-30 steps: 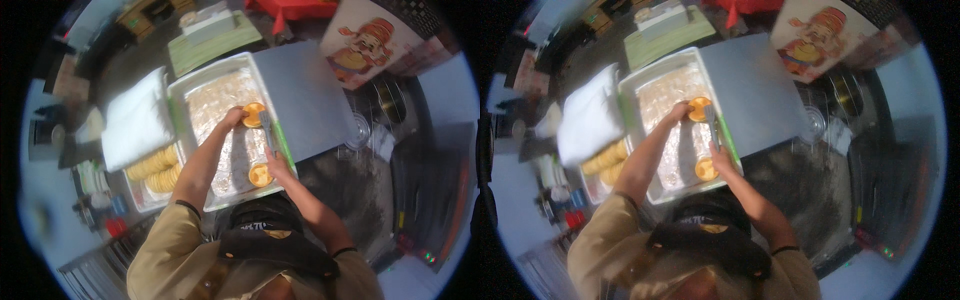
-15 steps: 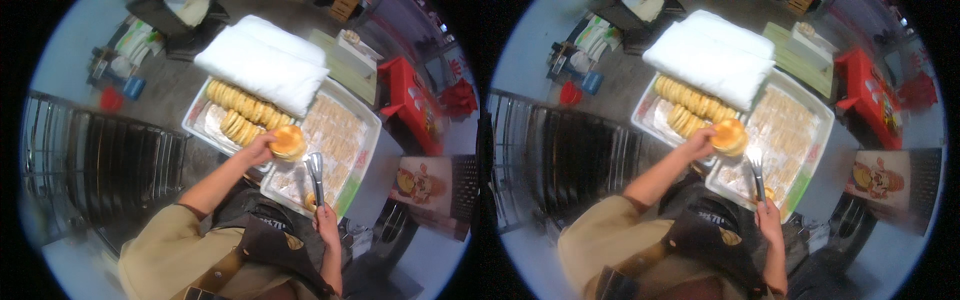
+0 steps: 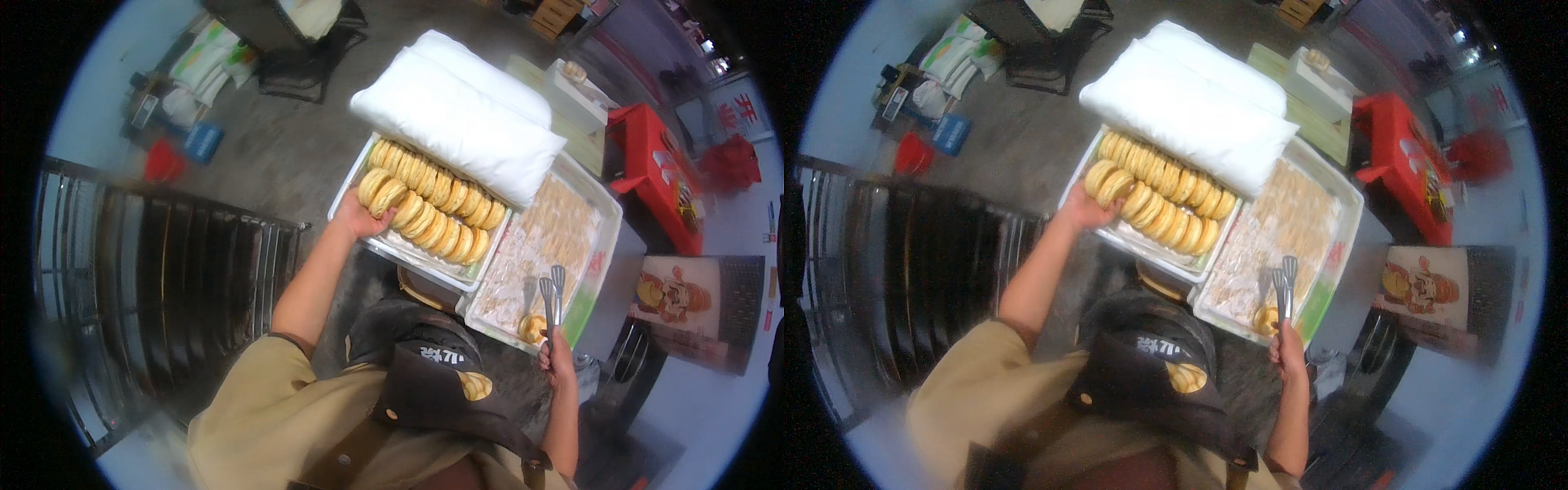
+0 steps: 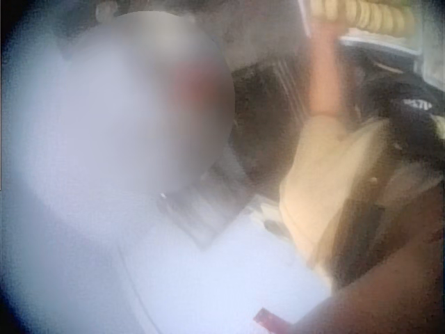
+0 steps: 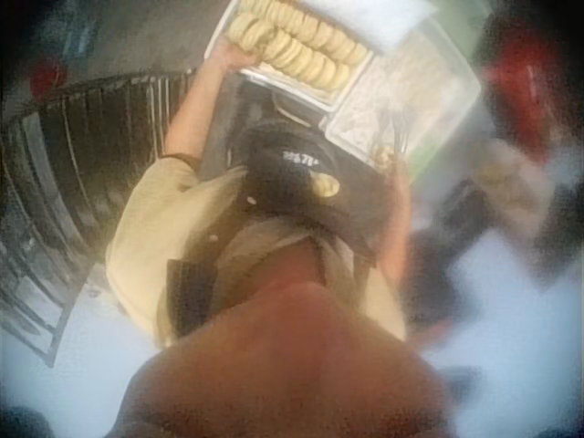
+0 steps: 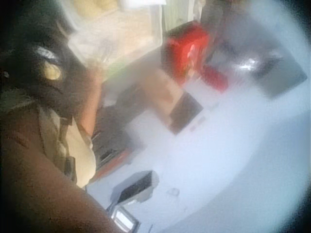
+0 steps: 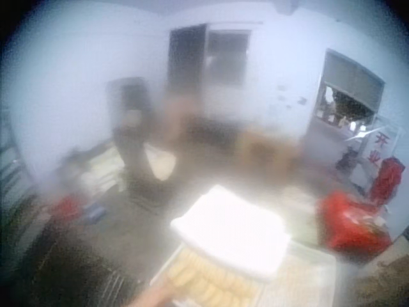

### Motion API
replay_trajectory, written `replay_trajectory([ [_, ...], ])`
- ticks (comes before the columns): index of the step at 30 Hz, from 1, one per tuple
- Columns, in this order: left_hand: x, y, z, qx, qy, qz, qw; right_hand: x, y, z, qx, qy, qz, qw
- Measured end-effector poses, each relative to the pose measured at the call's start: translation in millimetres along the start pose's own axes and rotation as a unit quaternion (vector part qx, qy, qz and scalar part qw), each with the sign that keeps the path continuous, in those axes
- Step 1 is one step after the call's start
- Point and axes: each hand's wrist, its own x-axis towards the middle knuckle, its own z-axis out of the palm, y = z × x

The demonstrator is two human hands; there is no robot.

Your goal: The person spreads a green powder onto a rectangular dough sheet, folds it, and passes it through a dough sheeter. Then the person uses tongs to transfer round baked buns from one tray to another and covers them with a white cloth.

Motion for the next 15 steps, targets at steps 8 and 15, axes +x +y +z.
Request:
replay_trajectory([
  [8, 38, 0, -20, 0.006, 0.038, 0.031, 0.999, 5, 37, -30, 0.015, 0.07, 0.006, 0.997],
  [15, -5, -54, 57, 0.132, 0.11, 0.066, 0.983, 58, 42, -154, -0.462, 0.16, -0.14, 0.861],
])
